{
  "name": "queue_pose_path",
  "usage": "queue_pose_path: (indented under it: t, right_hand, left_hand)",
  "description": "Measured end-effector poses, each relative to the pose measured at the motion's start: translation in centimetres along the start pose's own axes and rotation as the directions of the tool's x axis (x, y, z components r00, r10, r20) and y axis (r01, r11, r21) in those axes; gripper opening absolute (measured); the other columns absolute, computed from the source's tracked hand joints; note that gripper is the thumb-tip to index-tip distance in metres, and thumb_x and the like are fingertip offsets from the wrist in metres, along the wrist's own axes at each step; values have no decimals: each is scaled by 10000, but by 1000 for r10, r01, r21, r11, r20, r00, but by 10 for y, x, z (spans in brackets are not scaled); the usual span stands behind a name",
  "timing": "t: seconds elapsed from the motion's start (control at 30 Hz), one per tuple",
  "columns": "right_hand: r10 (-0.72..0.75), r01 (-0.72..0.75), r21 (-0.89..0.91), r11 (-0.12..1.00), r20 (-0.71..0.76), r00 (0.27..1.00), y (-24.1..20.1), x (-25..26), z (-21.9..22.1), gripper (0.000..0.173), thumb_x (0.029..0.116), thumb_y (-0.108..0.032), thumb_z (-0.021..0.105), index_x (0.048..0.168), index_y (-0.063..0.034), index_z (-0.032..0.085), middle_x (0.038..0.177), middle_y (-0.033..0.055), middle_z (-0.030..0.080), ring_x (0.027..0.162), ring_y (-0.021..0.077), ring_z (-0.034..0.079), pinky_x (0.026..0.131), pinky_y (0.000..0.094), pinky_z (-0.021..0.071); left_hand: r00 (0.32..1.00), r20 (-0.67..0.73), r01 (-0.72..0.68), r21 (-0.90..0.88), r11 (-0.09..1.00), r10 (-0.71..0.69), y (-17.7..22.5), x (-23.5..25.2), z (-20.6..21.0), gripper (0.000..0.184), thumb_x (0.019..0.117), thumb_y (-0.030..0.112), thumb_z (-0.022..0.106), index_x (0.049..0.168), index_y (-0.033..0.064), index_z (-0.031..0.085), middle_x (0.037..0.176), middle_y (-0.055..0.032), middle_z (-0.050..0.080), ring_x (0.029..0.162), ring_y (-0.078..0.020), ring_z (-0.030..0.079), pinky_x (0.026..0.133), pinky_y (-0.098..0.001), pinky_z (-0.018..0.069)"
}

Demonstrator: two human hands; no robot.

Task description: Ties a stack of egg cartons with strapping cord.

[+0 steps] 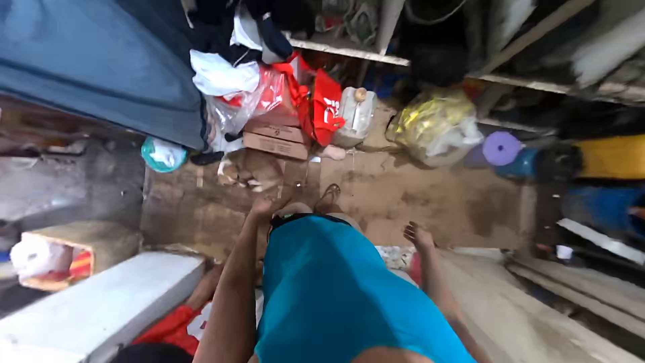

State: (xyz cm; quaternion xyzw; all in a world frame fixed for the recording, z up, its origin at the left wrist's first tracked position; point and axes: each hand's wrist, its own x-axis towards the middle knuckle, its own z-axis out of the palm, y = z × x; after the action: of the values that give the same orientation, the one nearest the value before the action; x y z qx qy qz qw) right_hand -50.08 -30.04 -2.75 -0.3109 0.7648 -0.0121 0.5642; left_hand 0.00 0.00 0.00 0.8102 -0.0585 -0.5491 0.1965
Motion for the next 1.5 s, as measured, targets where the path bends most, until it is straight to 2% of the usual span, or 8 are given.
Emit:
queue_pose_path:
  t: [0.13,0.4,0.63,0.73,0.83,1.0,1.23,1.5]
  right_hand:
    - [-4,4,1,1000,-13,1000,-54,35,-19,664,1125,-458,116,1473,0,450,1363,231,605,1141,318,657,942,471,530]
    - [14,165,-410,897,399,917,-147,12,63,431,1115,-247,400,1474,-24,485,1393,199,593,1167,287,631,969,446,522]
    - [-244,549,-610,572,512,824,-325,-31,108,396,1073,-278,542,1382,-33,580,1275,252,647,1118,392,661,969,573,522]
    - [-513,722,-597,351,522,681,-421,-81,127,412,1061,-310,563,1385,-58,593,1231,220,689,1142,375,672,1021,583,504]
    - [-696,712,-703,3,510,506,-484,-202,155,461,1042,-340,586,1424,-83,575,1334,205,646,1194,415,646,999,633,502]
    - [-866,728,-530,-435,468,-177,-557,-367,192,414,990,-474,559,1234,-171,703,1056,67,747,867,285,745,699,563,597]
    - [-685,459,-512,-726,473,-555,-691,-500,236,244,989,-315,586,1066,-128,723,899,66,703,770,264,711,594,488,564]
    - [-827,496,-668,-555,383,-411,-870,-587,260,284,1006,-127,547,1262,-68,655,1091,201,704,1015,430,683,781,646,524]
  left_hand:
    - [995,-101,0,-230,973,-24,-61,-21,37,373,1043,204,581,1301,-64,606,1253,-248,645,1143,-309,635,1024,-475,497]
    - [979,4,202,-192,960,-205,-59,-67,48,394,1075,225,532,1348,-57,574,1260,-261,631,1126,-346,629,984,-493,512]
    - [830,-532,159,516,842,169,184,-6,-142,970,852,440,762,1605,45,294,1697,-255,52,1556,-487,-43,1169,-770,22]
    - [526,-607,-177,606,775,595,331,-25,-233,798,894,393,721,1558,70,420,1690,-236,148,1558,-486,13,1179,-755,33]
    - [-9,-587,-400,744,535,810,460,-71,-311,520,928,320,686,1386,81,626,1617,-237,345,1520,-502,202,1176,-731,154]
    - [-414,-464,-470,846,253,783,645,-173,-436,437,1031,310,534,1321,-3,629,1528,-229,466,1484,-453,311,1189,-634,264]
    - [-20,-418,-598,733,324,908,831,-244,-504,568,1031,489,498,1287,4,648,1307,-260,632,1293,-429,556,1067,-674,391]
    - [185,-541,-663,547,511,820,868,-230,-510,330,973,256,606,1089,-35,709,1153,-280,668,1121,-438,632,941,-668,473]
